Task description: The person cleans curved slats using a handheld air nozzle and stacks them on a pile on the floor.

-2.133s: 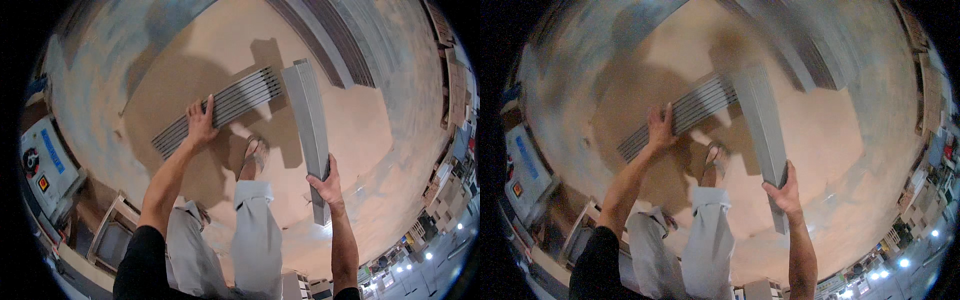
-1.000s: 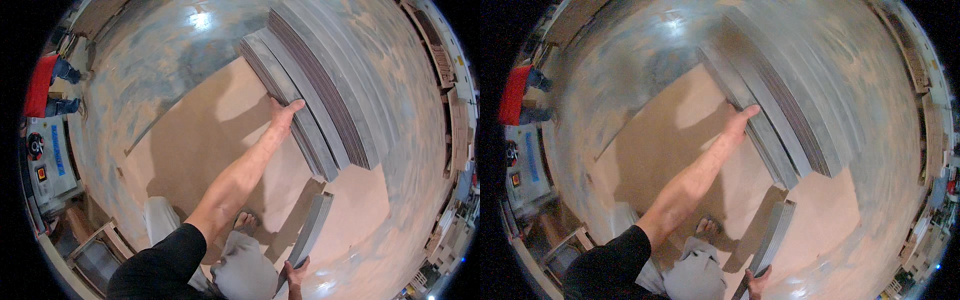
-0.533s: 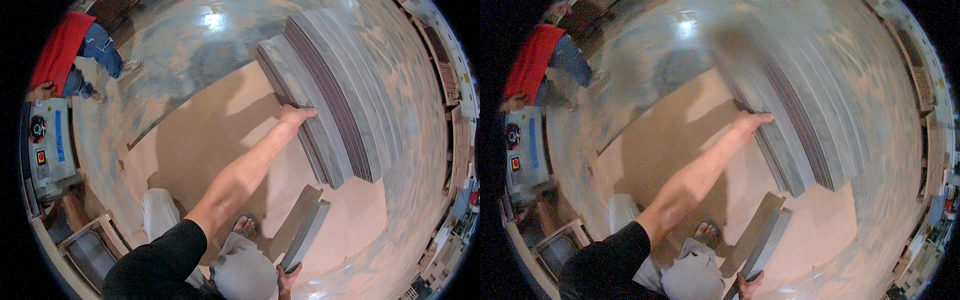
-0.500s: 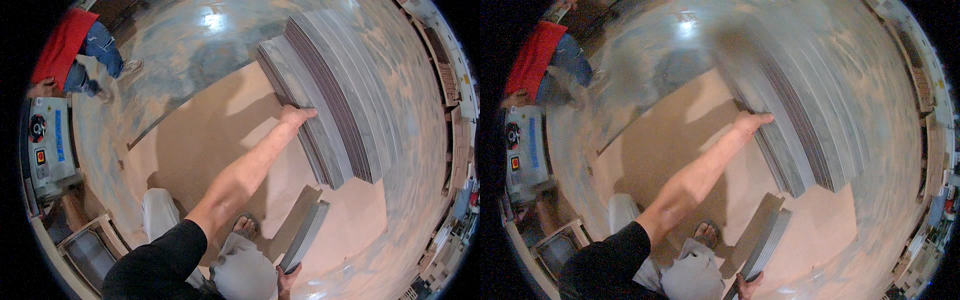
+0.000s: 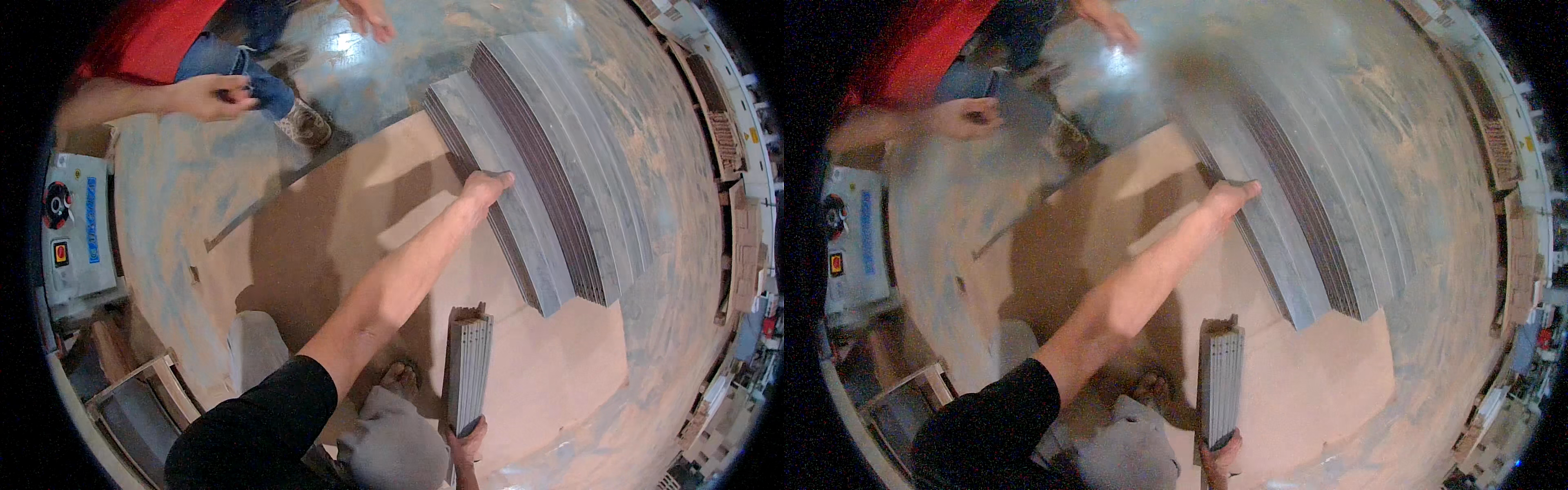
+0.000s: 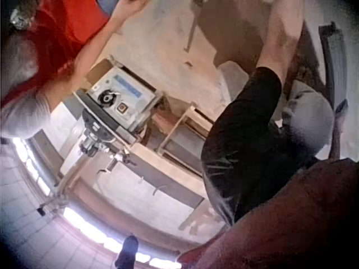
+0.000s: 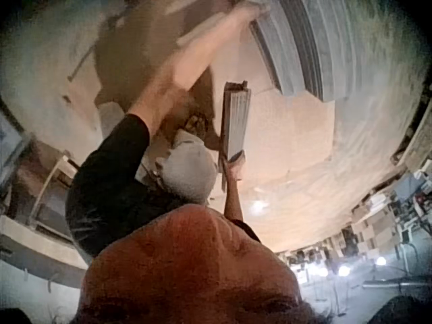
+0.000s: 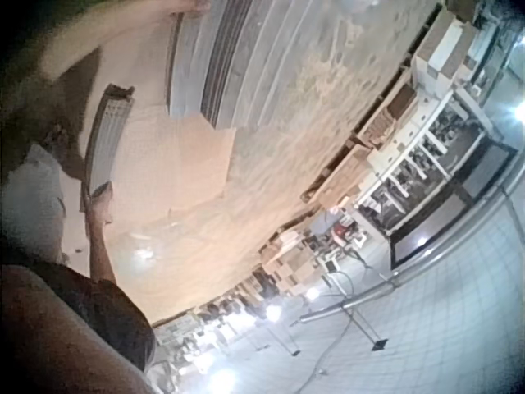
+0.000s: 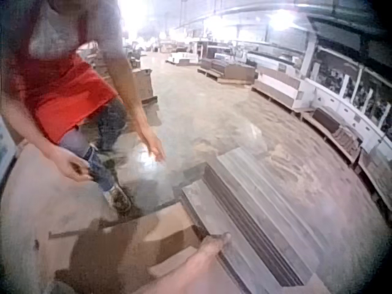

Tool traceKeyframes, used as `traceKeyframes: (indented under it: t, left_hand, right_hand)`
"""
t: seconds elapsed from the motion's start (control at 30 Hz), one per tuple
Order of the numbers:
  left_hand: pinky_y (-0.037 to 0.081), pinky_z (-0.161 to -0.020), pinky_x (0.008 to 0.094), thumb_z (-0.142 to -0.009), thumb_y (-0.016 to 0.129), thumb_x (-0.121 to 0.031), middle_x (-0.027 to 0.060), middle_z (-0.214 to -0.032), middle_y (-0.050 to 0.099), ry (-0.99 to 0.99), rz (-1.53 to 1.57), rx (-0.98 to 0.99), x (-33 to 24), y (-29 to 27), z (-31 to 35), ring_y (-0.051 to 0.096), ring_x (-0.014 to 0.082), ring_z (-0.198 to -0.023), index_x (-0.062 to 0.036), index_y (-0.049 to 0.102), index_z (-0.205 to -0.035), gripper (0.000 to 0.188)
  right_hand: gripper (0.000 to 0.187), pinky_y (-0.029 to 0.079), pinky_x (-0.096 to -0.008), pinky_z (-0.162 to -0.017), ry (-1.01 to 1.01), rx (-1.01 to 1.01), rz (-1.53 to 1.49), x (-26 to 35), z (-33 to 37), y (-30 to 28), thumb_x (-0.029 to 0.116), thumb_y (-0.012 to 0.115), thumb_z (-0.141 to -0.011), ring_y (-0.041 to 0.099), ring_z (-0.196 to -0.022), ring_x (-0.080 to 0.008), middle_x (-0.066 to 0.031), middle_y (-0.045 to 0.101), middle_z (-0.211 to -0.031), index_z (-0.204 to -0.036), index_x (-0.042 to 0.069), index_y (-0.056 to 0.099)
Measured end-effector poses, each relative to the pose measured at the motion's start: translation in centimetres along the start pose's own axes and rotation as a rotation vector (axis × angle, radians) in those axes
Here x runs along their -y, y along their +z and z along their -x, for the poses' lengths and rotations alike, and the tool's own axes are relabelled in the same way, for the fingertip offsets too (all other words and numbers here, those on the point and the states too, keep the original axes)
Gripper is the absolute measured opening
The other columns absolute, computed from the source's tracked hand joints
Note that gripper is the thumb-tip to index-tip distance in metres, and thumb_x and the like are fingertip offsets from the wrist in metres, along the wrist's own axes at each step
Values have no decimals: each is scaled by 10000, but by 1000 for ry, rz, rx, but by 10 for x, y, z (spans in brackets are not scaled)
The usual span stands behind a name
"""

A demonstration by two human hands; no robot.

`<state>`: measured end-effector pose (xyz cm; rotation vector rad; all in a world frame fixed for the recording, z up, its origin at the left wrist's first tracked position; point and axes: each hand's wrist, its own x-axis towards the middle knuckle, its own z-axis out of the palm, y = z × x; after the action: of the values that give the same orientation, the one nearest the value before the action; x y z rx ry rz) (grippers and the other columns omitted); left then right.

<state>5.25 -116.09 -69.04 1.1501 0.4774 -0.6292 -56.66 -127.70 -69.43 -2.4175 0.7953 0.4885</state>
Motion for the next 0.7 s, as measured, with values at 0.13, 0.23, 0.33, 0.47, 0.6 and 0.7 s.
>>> traceKeyframes:
  t: [0.13, 0.23, 0.33, 0.47, 0.6, 0.7]
  left_hand:
    - [442, -1018, 401, -940, 665, -282, 213, -1298, 597, 17, 117, 117, 6, -5, -1, 569, 308, -1210, 122, 526, -1296, 557]
    - [387, -1082, 397, -933, 670, -410, 165, -1380, 559, -30, 130, 142, 3, -14, 10, 505, 270, -1285, 68, 508, -1357, 659]
    - [340, -1123, 404, -881, 694, -520, 171, -1460, 481, 145, -63, 32, 24, -35, 58, 420, 273, -1363, 51, 405, -1446, 853]
    - [289, -1163, 401, -855, 714, -517, 163, -1491, 409, 23, -113, 131, 117, -91, 162, 402, 284, -1367, 13, 305, -1492, 924]
    - [319, -1142, 428, -876, 736, -392, 128, -1376, 533, -214, 155, 309, 146, -97, 267, 454, 255, -1321, -16, 446, -1418, 721]
    - [334, -1136, 443, -903, 717, -338, 110, -1355, 560, -294, 382, 345, 162, -110, 265, 481, 249, -1300, -34, 500, -1381, 607]
  right_hand:
    - [1046, 372, -535, -1014, -35, -92, -98, 3, -15, 31, 291, 892, -577, 445, -1160, -454, -271, 471, -1211, -1380, -74, 327]
    - [1043, 390, -517, -1001, 16, -63, -55, 18, -22, 29, 290, 891, -575, 460, -1128, -446, -259, 475, -1182, -1374, -84, 333]
    - [1015, 394, -501, -1012, -9, -35, -137, 18, -9, 10, 301, 880, -598, 470, -1132, -422, -258, 474, -1185, -1362, -103, 347]
    - [1120, 373, -473, -1066, 41, 65, -124, 41, 0, -31, 358, 887, -596, 456, -1240, -387, -274, 440, -1316, -1426, -94, 288]
    - [1073, 361, -470, -1085, -116, 137, -106, 104, -22, -66, 333, 869, -645, 441, -1260, -401, -280, 426, -1346, -1437, -92, 284]
    - [945, 407, -532, -971, -370, -77, 39, 137, -66, -68, 304, 865, -631, 486, -1090, -459, -274, 509, -1181, -1349, -78, 384]
